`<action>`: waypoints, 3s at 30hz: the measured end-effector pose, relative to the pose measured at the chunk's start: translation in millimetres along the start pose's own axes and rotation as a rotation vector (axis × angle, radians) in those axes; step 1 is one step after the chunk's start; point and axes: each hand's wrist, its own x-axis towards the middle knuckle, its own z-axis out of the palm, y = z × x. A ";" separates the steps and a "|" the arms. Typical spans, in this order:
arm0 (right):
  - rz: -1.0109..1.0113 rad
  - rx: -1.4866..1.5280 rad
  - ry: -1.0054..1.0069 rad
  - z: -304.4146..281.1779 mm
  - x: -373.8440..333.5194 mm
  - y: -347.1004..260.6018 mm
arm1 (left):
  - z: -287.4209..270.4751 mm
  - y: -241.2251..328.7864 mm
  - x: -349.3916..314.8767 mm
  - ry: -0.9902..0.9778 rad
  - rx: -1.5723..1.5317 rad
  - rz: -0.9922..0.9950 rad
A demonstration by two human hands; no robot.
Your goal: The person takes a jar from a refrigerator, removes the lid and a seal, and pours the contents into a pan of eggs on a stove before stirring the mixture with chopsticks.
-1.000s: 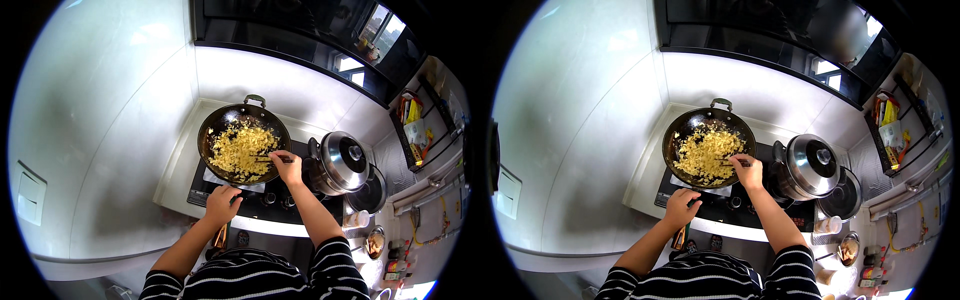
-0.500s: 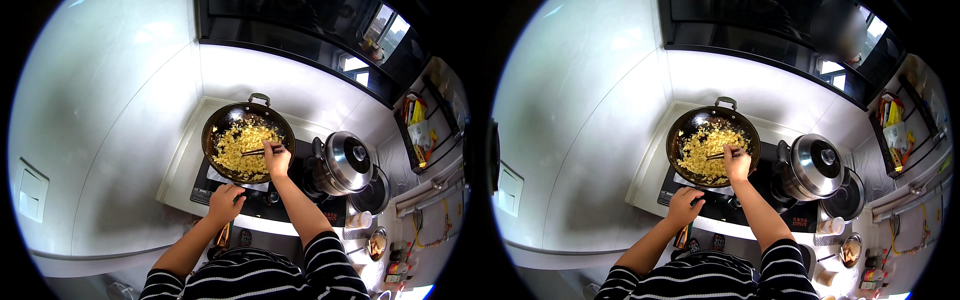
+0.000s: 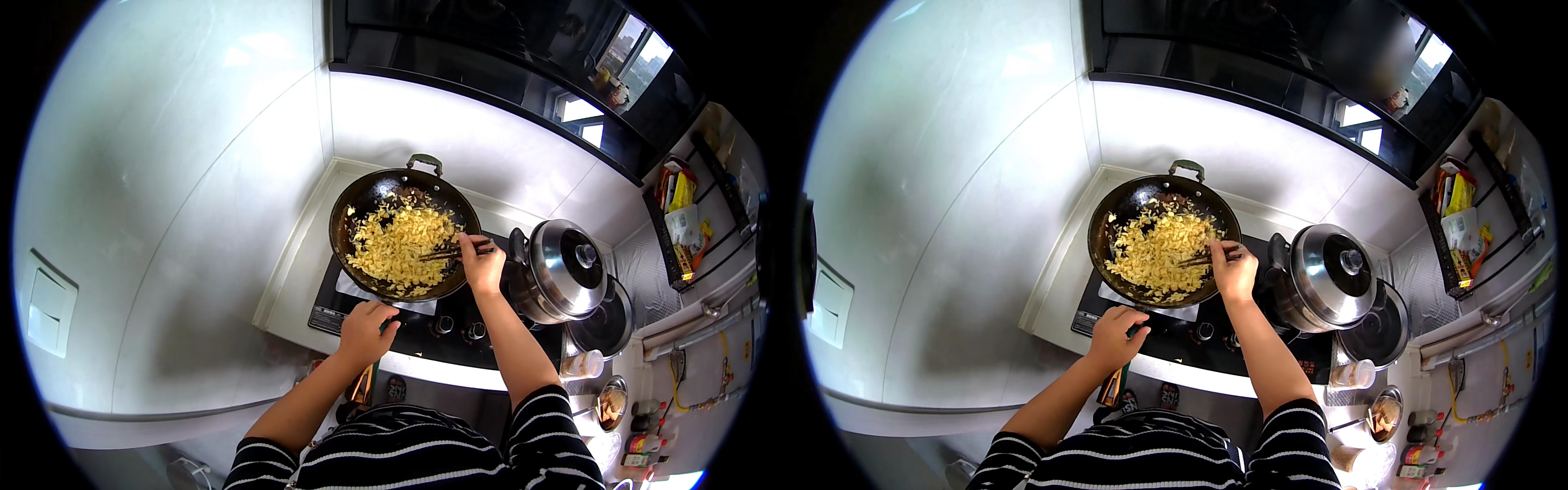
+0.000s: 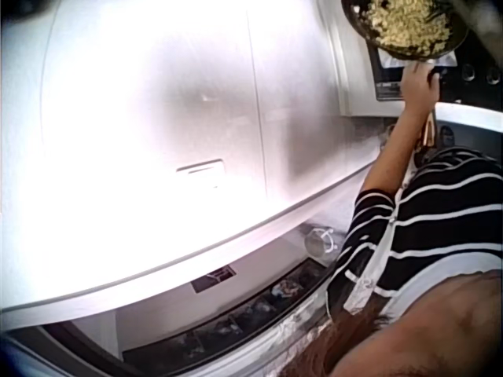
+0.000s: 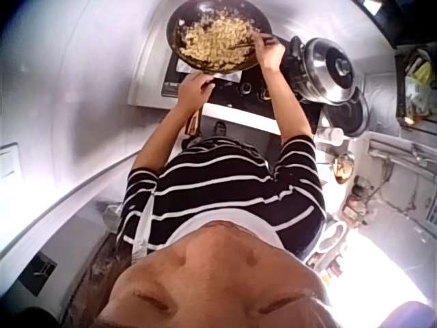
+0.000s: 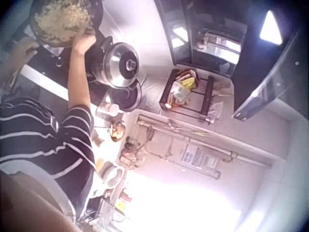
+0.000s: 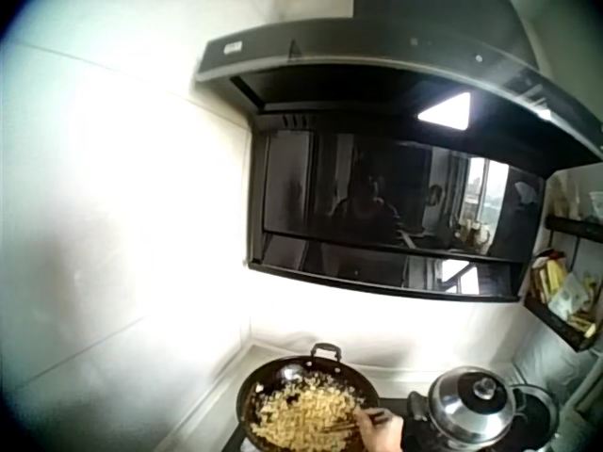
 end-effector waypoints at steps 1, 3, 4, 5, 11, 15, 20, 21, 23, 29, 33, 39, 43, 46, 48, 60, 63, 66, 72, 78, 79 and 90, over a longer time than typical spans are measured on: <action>0.093 0.039 0.000 -0.5 1.0 -3.7 | -0.2 0.1 -0.4 -0.002 -0.001 -0.012; 0.088 0.084 0.043 9.3 4.8 6.4 | 0.9 1.5 0.1 -0.010 -0.006 -0.018; 0.085 0.108 0.065 14.6 5.2 11.6 | 1.1 2.0 0.7 -0.013 -0.007 -0.021; 0.049 0.072 0.077 21.1 3.5 12.1 | 0.9 1.8 0.6 -0.018 -0.001 -0.022; -0.084 -0.096 0.132 29.3 -4.3 11.1 | 0.1 2.1 -1.4 0.000 0.005 -0.016; -0.189 -0.109 0.201 18.4 -7.6 16.6 | -0.4 2.8 -1.6 -0.003 0.003 -0.033; -0.025 0.036 0.195 11.9 -6.7 40.9 | 3.1 0.2 -2.2 0.016 0.007 -0.011; -0.019 0.031 0.188 9.6 -7.6 38.7 | 3.3 -1.1 -2.6 0.021 0.008 -0.010; -0.006 0.049 0.189 4.7 -8.1 40.8 | 3.7 -1.5 -2.7 0.022 0.005 -0.016; -0.041 0.048 0.081 -16.5 -22.6 33.3 | 2.3 2.0 -1.8 0.019 0.002 -0.023; -0.086 0.111 -0.038 -19.3 -38.4 21.8 | 3.6 1.1 -2.2 0.022 0.000 -0.020; 0.088 0.093 -0.053 -22.8 -22.7 -6.0 | 3.1 -1.3 -3.7 0.029 0.011 -0.003; 0.056 -0.013 0.033 -18.2 0.3 -3.0 | 4.1 1.0 -2.7 0.012 0.018 -0.031; 0.025 -0.027 0.061 2.3 2.1 34.9 | 4.8 1.0 -1.4 0.007 0.031 -0.015; 0.026 -0.008 0.092 11.9 12.2 30.4 | 3.3 2.1 -2.2 0.009 0.023 -0.026; 0.194 -0.064 0.203 74.2 54.3 44.3 | 2.0 3.7 -2.3 0.021 0.019 -0.029; 0.091 -0.050 0.058 67.0 54.6 41.1 | 2.5 2.2 -2.8 0.021 0.017 -0.035; -0.039 -0.168 -0.022 49.5 59.1 10.3 | 1.9 1.6 -3.1 0.020 0.020 -0.045; -0.041 -0.123 -0.053 60.9 58.2 -13.4 | 1.8 2.5 -1.1 0.006 0.025 -0.039; -0.221 -0.094 0.030 83.6 46.7 9.7 | 1.0 2.9 -1.4 0.002 0.015 -0.049; -0.275 -0.065 0.059 83.7 46.0 12.3 | 1.0 3.0 -1.7 0.004 0.014 -0.049; -0.176 -0.091 -0.011 59.1 32.2 7.8 | -4.3 16.0 2.7 -0.078 -0.128 0.128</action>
